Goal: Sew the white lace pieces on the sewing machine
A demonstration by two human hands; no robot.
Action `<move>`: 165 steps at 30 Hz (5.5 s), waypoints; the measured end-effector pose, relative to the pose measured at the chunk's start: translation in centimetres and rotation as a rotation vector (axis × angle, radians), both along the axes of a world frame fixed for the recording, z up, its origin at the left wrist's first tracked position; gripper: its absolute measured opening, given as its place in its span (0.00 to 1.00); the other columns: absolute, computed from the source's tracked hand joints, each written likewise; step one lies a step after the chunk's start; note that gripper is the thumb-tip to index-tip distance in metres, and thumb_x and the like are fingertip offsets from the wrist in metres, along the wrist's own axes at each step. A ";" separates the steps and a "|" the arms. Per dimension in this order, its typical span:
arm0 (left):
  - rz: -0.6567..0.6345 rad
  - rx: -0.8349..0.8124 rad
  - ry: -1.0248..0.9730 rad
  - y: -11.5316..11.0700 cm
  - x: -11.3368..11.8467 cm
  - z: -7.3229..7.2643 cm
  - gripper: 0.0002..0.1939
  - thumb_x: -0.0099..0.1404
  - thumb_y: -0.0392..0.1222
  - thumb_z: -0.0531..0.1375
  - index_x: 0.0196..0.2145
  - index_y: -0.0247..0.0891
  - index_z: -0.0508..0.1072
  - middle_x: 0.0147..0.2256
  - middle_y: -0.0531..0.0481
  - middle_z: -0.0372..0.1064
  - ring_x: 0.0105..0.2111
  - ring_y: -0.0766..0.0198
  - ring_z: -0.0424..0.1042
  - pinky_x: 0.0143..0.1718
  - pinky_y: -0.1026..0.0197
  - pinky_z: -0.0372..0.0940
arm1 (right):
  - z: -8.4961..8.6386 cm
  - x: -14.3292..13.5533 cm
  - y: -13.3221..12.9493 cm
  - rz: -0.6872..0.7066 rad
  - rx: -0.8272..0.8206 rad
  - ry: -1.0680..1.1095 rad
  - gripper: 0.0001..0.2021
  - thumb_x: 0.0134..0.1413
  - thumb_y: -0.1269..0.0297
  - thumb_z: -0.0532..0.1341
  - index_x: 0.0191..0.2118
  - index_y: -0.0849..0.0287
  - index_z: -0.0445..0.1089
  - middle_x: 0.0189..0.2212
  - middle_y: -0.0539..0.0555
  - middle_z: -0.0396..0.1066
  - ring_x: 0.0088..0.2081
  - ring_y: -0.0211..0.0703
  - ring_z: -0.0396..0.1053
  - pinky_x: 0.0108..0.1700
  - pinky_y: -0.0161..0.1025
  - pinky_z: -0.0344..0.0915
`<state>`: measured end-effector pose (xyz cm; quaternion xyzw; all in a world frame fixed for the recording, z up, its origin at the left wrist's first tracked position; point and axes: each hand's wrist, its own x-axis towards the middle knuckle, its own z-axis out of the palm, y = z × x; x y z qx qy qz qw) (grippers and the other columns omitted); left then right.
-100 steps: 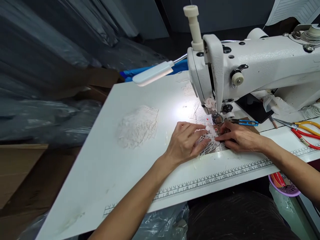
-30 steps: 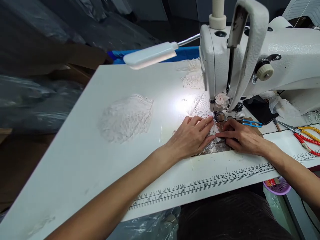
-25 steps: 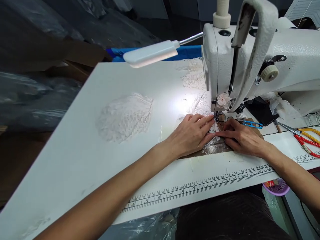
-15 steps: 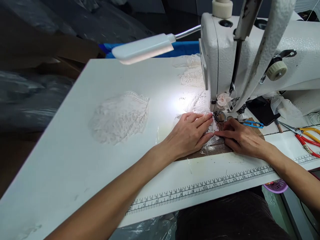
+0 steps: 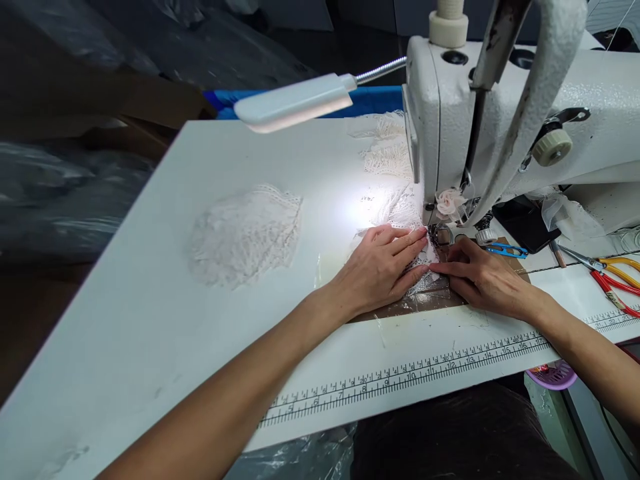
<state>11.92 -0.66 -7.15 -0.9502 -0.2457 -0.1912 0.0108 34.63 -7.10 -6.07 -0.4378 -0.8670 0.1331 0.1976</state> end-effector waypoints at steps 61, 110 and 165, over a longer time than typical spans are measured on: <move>-0.069 0.112 0.011 0.7 0.1 -0.1 0.18 0.74 0.42 0.48 0.51 0.38 0.76 0.52 0.44 0.74 0.43 0.53 0.74 0.52 0.40 0.66 | -0.8 -0.6 0.0 -0.123 -0.175 0.184 0.17 0.63 0.68 0.54 0.51 0.55 0.76 0.40 0.56 0.65 0.38 0.39 0.68 0.47 0.42 0.67; 0.044 -0.351 -0.425 0.7 0.9 0.8 0.09 0.71 0.38 0.55 0.34 0.35 0.72 0.34 0.48 0.74 0.31 0.67 0.72 0.27 0.65 0.67 | -0.1 -0.1 0.3 -0.189 -0.091 0.149 0.15 0.64 0.68 0.51 0.46 0.61 0.74 0.39 0.57 0.71 0.35 0.41 0.68 0.39 0.40 0.65; -0.188 -0.007 -0.268 1.3 0.9 -0.5 0.14 0.74 0.32 0.47 0.40 0.35 0.73 0.36 0.47 0.75 0.36 0.66 0.75 0.37 0.61 0.76 | 1.4 4.0 -0.4 -0.432 -0.006 0.067 0.11 0.64 0.62 0.50 0.29 0.55 0.61 0.28 0.57 0.68 0.30 0.45 0.67 0.35 0.41 0.65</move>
